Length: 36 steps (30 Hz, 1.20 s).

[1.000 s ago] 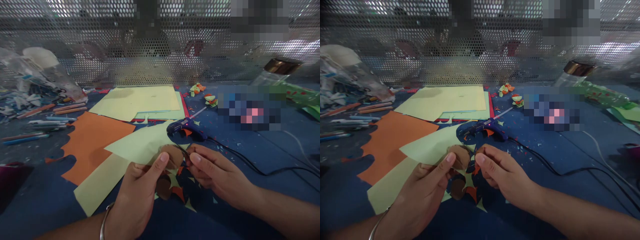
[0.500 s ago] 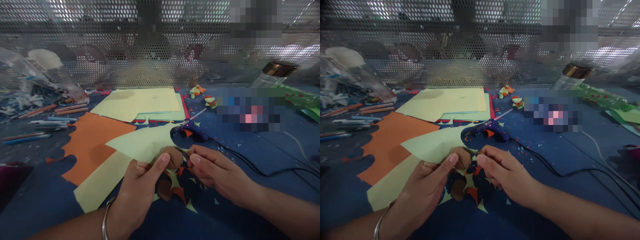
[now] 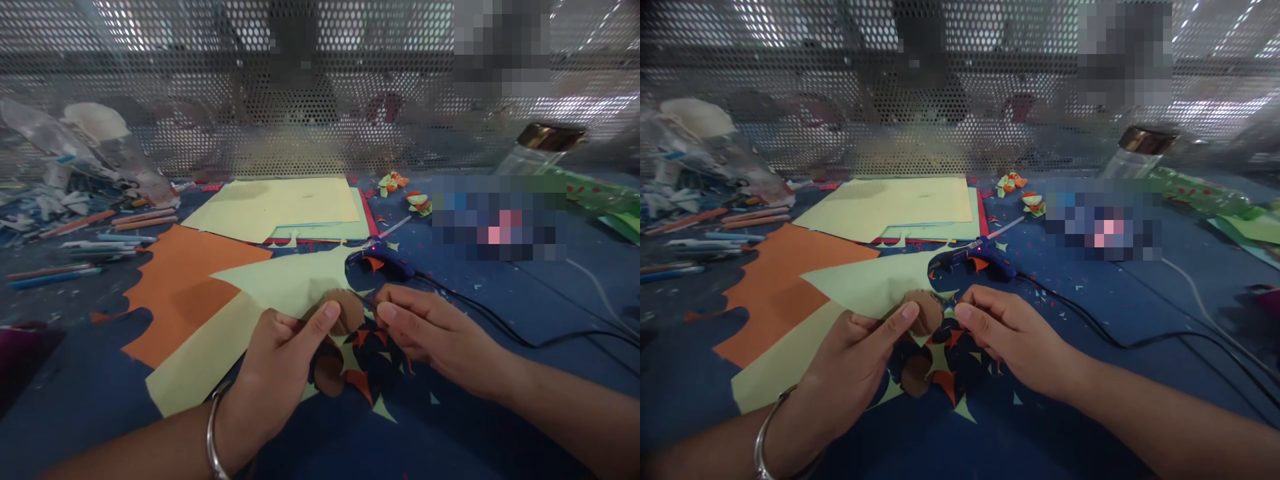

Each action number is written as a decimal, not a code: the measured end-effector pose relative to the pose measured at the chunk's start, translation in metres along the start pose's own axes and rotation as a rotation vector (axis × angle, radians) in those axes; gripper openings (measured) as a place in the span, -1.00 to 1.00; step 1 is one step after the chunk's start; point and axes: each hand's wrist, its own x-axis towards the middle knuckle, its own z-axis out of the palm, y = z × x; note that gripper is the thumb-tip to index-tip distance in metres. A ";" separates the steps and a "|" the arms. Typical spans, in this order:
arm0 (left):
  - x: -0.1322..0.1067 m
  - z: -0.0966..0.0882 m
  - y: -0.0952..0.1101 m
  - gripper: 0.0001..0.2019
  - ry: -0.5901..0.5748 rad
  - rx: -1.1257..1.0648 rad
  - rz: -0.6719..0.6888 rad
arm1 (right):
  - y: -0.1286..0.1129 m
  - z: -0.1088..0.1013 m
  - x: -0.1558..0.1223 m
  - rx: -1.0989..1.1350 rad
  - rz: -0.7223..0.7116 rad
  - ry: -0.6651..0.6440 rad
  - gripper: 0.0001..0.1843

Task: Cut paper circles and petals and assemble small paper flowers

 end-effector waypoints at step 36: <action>0.000 0.000 -0.005 -0.40 0.044 0.457 0.072 | -0.005 0.002 -0.003 -0.197 -0.080 0.098 -0.50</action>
